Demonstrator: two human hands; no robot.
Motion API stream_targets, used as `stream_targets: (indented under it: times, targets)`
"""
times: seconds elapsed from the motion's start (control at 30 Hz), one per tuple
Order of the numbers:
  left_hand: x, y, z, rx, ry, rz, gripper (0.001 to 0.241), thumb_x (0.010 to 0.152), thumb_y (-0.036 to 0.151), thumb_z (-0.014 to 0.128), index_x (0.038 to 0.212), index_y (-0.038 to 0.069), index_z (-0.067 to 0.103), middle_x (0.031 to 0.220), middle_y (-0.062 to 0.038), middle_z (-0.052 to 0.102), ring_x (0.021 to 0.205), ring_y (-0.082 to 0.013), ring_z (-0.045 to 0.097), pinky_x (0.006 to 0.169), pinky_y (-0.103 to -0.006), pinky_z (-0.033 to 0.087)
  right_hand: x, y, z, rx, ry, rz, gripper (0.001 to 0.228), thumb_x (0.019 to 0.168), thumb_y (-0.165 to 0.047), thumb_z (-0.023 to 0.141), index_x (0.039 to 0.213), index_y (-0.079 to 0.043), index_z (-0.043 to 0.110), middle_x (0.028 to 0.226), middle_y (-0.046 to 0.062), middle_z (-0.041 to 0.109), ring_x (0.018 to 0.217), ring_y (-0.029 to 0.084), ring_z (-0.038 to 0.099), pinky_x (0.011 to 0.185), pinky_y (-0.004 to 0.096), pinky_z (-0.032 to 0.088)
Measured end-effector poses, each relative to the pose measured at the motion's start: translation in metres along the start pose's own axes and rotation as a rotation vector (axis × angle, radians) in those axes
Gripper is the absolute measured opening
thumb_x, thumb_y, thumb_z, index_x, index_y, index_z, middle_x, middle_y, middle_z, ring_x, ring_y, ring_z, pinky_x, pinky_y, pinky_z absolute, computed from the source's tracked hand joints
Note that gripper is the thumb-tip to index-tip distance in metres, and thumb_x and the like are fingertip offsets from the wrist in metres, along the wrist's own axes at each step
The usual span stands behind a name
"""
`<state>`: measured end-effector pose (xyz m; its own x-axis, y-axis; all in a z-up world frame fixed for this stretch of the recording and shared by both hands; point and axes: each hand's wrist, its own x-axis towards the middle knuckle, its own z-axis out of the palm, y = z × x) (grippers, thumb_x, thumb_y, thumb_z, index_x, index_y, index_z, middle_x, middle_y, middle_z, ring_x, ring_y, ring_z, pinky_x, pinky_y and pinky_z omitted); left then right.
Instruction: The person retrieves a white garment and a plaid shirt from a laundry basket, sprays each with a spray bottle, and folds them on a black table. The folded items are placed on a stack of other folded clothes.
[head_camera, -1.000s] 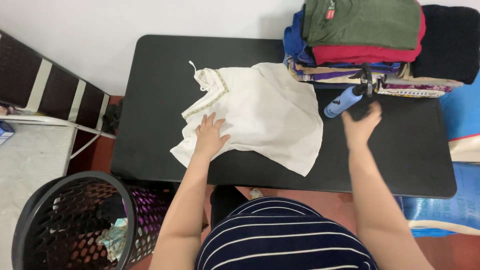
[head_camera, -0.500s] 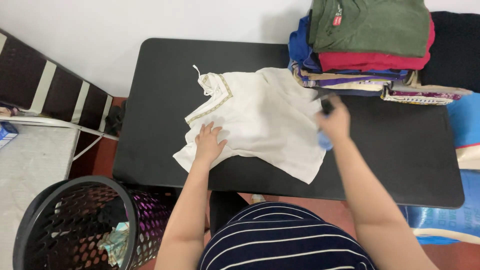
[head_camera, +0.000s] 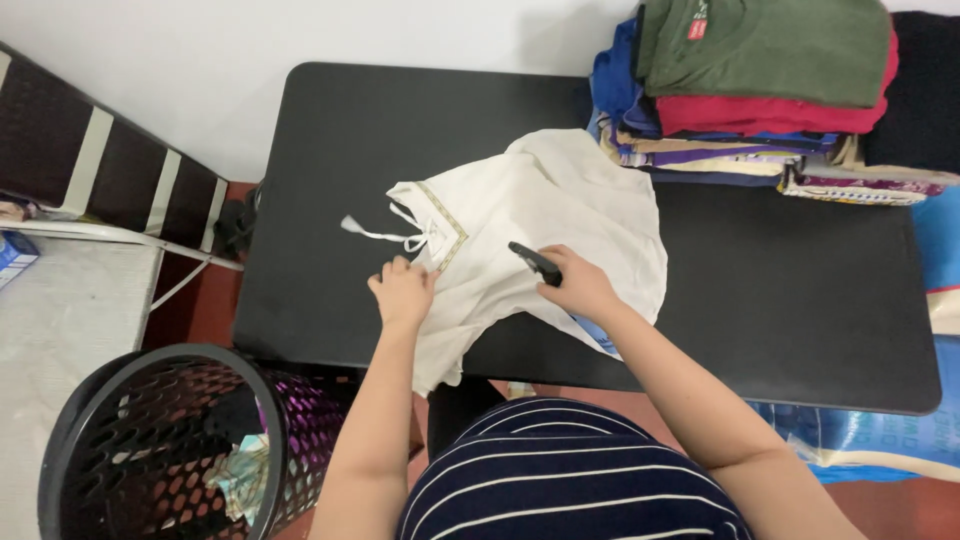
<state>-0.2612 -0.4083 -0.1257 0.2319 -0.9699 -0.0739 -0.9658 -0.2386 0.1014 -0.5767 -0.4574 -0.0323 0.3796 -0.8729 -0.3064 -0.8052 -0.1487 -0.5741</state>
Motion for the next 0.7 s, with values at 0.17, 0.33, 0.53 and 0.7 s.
stream_targets:
  times: [0.17,0.33,0.53,0.7]
  targets:
    - [0.014,0.016,0.029,-0.212,-0.166,-0.125,0.080,0.083,0.049,0.078,0.147,0.012,0.047,0.136,-0.014,0.056,0.136,-0.0350,0.047,0.101,-0.0612,0.044,-0.012,-0.018,-0.008,0.072,0.033,0.155,0.063,0.075,-0.034,0.070,0.136,-0.025,0.060,0.118,0.003,0.071,0.115,0.032,0.068,0.097,0.047,0.053]
    - [0.047,0.007,0.052,-0.407,-0.302,-0.107,0.038,0.090,0.048,0.065,0.120,0.025,0.073,0.105,-0.001,0.075,0.109,-0.0277,0.069,0.088,-0.0520,0.049,-0.009,0.000,-0.008,0.077,0.042,0.155,0.059,0.075,-0.034,0.071,0.132,-0.022,0.063,0.112,0.010,0.072,0.112,0.038,0.068,0.097,0.051,0.053]
    - [0.070,-0.027,-0.018,-0.869,0.585,-0.223,0.005,0.093,0.010,0.069,0.094,0.005,0.072,0.082,-0.018,0.064,0.086,-0.0380,0.057,0.084,-0.0418,0.044,-0.018,0.049,-0.011,0.032,0.105,0.236,0.064,0.075,-0.047,0.076,0.134,-0.026,0.062,0.116,0.010,0.073,0.117,0.037,0.067,0.100,0.051,0.051]
    - [0.062,0.004,-0.005,-0.498,0.119,-0.422,0.087,0.090,0.031,0.078,0.157,-0.002,0.032,0.160,-0.037,0.014,0.149,-0.0550,0.017,0.113,-0.0756,0.023,-0.042,0.040,-0.028,0.043,0.145,0.265,0.056,0.080,-0.030,0.073,0.133,-0.014,0.064,0.109,0.015,0.074,0.109,0.038,0.070,0.094,0.051,0.052]
